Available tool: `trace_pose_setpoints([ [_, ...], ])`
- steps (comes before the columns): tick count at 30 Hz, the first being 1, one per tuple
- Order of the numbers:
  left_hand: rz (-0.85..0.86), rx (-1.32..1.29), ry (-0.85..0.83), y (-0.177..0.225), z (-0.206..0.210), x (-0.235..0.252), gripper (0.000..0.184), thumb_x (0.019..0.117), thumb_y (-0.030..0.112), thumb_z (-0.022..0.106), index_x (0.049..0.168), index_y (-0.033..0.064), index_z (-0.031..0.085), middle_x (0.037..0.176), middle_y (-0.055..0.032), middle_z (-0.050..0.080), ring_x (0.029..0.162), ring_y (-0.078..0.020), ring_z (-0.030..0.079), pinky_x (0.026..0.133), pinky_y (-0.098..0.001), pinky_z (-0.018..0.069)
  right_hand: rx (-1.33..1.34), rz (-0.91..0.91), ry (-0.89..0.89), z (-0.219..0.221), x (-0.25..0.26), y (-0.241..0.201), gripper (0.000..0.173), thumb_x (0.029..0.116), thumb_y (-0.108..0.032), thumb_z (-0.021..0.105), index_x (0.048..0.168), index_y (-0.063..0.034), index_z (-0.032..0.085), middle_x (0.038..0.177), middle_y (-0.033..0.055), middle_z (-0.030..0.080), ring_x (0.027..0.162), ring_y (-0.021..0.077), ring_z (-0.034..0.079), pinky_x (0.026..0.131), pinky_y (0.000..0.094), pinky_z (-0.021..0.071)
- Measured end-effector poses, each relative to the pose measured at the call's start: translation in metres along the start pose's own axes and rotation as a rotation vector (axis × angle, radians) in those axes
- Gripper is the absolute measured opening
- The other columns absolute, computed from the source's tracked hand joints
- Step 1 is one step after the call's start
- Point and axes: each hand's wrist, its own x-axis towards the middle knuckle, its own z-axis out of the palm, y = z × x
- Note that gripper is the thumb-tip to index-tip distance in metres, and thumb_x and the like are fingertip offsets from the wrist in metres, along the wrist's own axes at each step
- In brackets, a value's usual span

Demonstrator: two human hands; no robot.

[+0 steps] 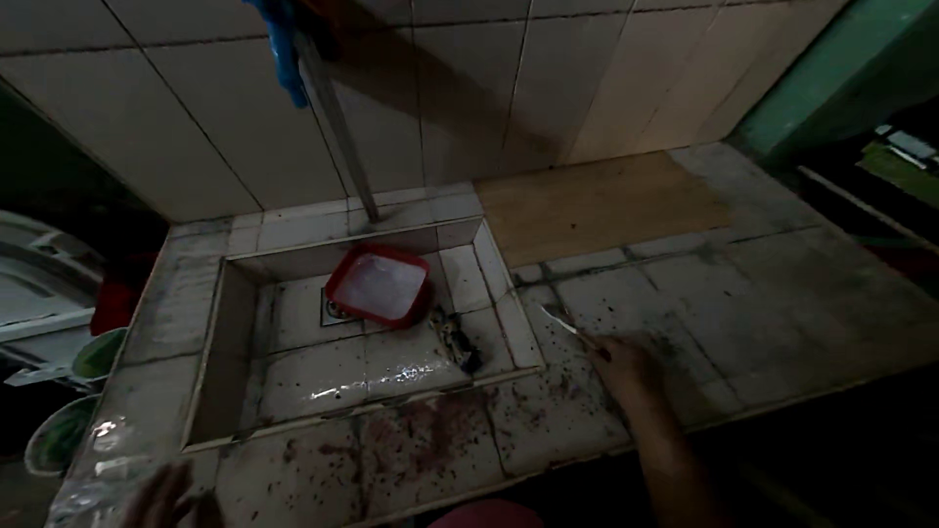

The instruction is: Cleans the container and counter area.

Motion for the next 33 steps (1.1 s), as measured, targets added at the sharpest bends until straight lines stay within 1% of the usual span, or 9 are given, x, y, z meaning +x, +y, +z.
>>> trace_pose_setpoints([
  [3,-0.002,-0.005,-0.050,0.046,0.036,-0.022,0.040,0.0963,0.000,0.056,0.133,-0.0144,0.057,0.145,-0.0397,0.046,0.128,-0.0478,0.056,0.102,-0.0480,0.0529,0.008,-0.086,0.034,0.006,0.005,0.012,0.027,0.1037,-0.022,0.063,0.124,-0.0074,0.074,0.122,0.0218,0.070,0.114,0.0438,0.066,0.096,0.0656,0.0498],
  [8,-0.010,-0.058,-0.055,0.059,0.066,-0.047,0.038,0.0956,0.003,0.057,0.133,-0.0051,0.063,0.143,-0.0299,0.054,0.129,-0.0406,0.058,0.102,-0.0489,0.0537,0.223,-0.230,-0.023,-0.006,0.010,-0.014,0.028,0.1035,-0.011,0.061,0.125,0.0063,0.063,0.118,0.0307,0.065,0.107,0.0475,0.064,0.093,0.0646,0.0503],
  [12,-0.058,-0.072,0.023,0.045,0.080,-0.045,0.038,0.0971,0.006,0.057,0.133,-0.0058,0.063,0.142,-0.0282,0.056,0.130,-0.0399,0.058,0.105,-0.0518,0.0508,0.264,-0.488,-0.176,0.001,0.004,-0.086,0.033,0.1090,-0.016,0.051,0.137,-0.0028,0.062,0.119,0.0251,0.068,0.101,0.0424,0.069,0.090,0.0628,0.0536],
  [16,-0.039,-0.033,0.063,0.044,0.088,-0.039,0.036,0.0974,0.006,0.056,0.130,-0.0067,0.064,0.139,-0.0295,0.058,0.129,-0.0448,0.058,0.107,-0.0563,0.0479,0.080,-0.604,-0.433,0.011,0.006,-0.189,0.039,0.1107,-0.031,0.047,0.144,-0.0131,0.057,0.128,0.0197,0.067,0.112,0.0403,0.067,0.094,0.0608,0.0521],
  [19,-0.066,-0.045,0.049,0.037,0.104,-0.040,0.037,0.0968,0.003,0.054,0.132,-0.0061,0.064,0.142,-0.0297,0.056,0.131,-0.0437,0.057,0.109,-0.0536,0.0478,0.012,-0.673,-0.474,0.042,0.019,-0.251,0.043,0.1042,-0.039,0.060,0.137,-0.0103,0.062,0.123,0.0204,0.069,0.111,0.0412,0.067,0.092,0.0634,0.0518],
  [21,-0.080,-0.043,0.051,0.036,0.112,-0.042,0.038,0.0967,0.004,0.055,0.132,-0.0034,0.065,0.142,-0.0281,0.056,0.132,-0.0421,0.057,0.108,-0.0525,0.0488,-0.114,-0.671,-0.498,0.060,0.021,-0.277,0.040,0.1041,-0.036,0.060,0.127,-0.0047,0.065,0.121,0.0222,0.069,0.114,0.0417,0.066,0.094,0.0621,0.0523],
  [24,-0.061,-0.043,0.094,0.035,0.112,-0.044,0.037,0.0968,0.007,0.056,0.130,-0.0038,0.066,0.140,-0.0283,0.058,0.130,-0.0403,0.058,0.108,-0.0500,0.0500,-0.244,-0.633,-0.480,0.067,0.018,-0.287,0.039,0.1081,-0.034,0.053,0.124,-0.0013,0.066,0.123,0.0228,0.068,0.115,0.0411,0.066,0.093,0.0599,0.0528],
  [29,-0.050,-0.052,0.061,0.034,0.111,-0.045,0.038,0.0964,0.006,0.053,0.131,-0.0018,0.066,0.140,-0.0275,0.058,0.130,-0.0426,0.058,0.106,-0.0536,0.0505,-0.276,-0.690,-0.381,0.072,0.029,-0.263,0.039,0.1076,-0.037,0.054,0.122,-0.0040,0.068,0.119,0.0205,0.070,0.109,0.0406,0.068,0.088,0.0595,0.0547],
  [33,-0.076,-0.022,0.022,0.038,0.109,-0.043,0.038,0.0955,0.005,0.056,0.132,-0.0009,0.066,0.141,-0.0268,0.058,0.131,-0.0429,0.058,0.105,-0.0550,0.0501,-0.350,-0.675,-0.385,0.067,0.041,-0.256,0.040,0.1082,-0.038,0.052,0.125,-0.0047,0.066,0.124,0.0194,0.068,0.114,0.0394,0.067,0.091,0.0582,0.0543],
])
